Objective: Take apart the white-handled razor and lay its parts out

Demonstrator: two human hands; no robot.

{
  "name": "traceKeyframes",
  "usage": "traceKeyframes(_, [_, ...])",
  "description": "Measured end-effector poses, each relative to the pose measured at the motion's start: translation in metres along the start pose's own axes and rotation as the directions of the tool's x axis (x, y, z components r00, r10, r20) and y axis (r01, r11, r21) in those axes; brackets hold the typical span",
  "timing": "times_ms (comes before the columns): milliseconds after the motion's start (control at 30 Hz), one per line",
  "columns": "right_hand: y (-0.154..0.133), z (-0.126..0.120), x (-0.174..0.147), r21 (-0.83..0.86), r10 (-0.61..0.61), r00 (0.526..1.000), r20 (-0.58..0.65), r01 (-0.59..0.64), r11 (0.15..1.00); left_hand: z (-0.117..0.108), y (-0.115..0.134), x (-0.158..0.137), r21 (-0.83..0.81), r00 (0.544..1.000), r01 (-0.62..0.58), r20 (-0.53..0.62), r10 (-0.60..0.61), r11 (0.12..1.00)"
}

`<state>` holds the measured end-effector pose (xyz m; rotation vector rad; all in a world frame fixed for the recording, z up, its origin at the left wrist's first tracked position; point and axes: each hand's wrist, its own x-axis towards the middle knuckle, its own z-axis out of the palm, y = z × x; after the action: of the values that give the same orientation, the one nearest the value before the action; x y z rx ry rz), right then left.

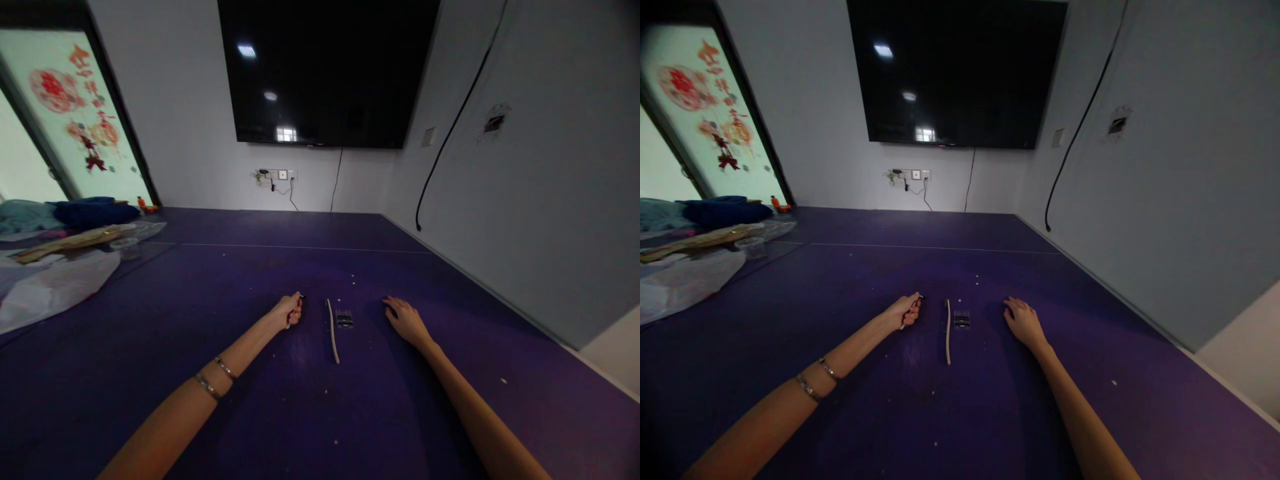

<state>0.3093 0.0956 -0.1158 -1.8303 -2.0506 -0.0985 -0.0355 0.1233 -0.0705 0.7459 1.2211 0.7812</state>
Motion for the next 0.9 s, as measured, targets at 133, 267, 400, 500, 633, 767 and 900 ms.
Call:
traceKeyframes(133, [0.001, 0.001, 0.0, 0.007, 0.006, 1.0, -0.002, -0.006, 1.0, 0.0, 0.0, 0.0, 0.002, 1.0, -0.005, -0.004, 0.005, 1.0])
traceKeyframes(267, [0.0, 0.001, 0.0, 0.013, 0.014, 1.0, 0.002, -0.014, 1.0, 0.0, -0.001, 0.001, 0.007, 1.0, -0.001, -0.009, 0.001, 1.0])
traceKeyframes(400, [-0.001, -0.001, 0.0, 0.025, 0.014, 1.0, -0.003, -0.014, 1.0, -0.001, -0.002, 0.003, 0.013, 1.0, -0.008, -0.002, 0.008, 1.0])
traceKeyframes(500, [-0.002, -0.002, 0.0, 0.03, 0.017, 1.0, -0.006, -0.017, 0.999, 0.0, -0.002, 0.003, 0.015, 0.999, -0.033, 0.011, 0.033, 0.999])
traceKeyframes(633, [-0.003, -0.003, -0.001, 0.024, 0.027, 1.0, -0.001, -0.027, 0.999, 0.002, -0.003, -0.003, -0.005, 0.99, -0.139, 0.034, 0.14, 0.99])
traceKeyframes(767, [-0.003, -0.002, -0.001, 0.021, 0.011, 1.0, 0.003, -0.011, 1.0, 0.004, -0.004, -0.013, -0.047, 0.949, -0.306, 0.06, 0.309, 0.951])
traceKeyframes(900, [-0.001, -0.001, 0.0, 0.035, 0.009, 1.0, -0.002, -0.009, 0.999, 0.007, -0.007, -0.022, -0.065, 0.903, -0.418, 0.081, 0.422, 0.906])
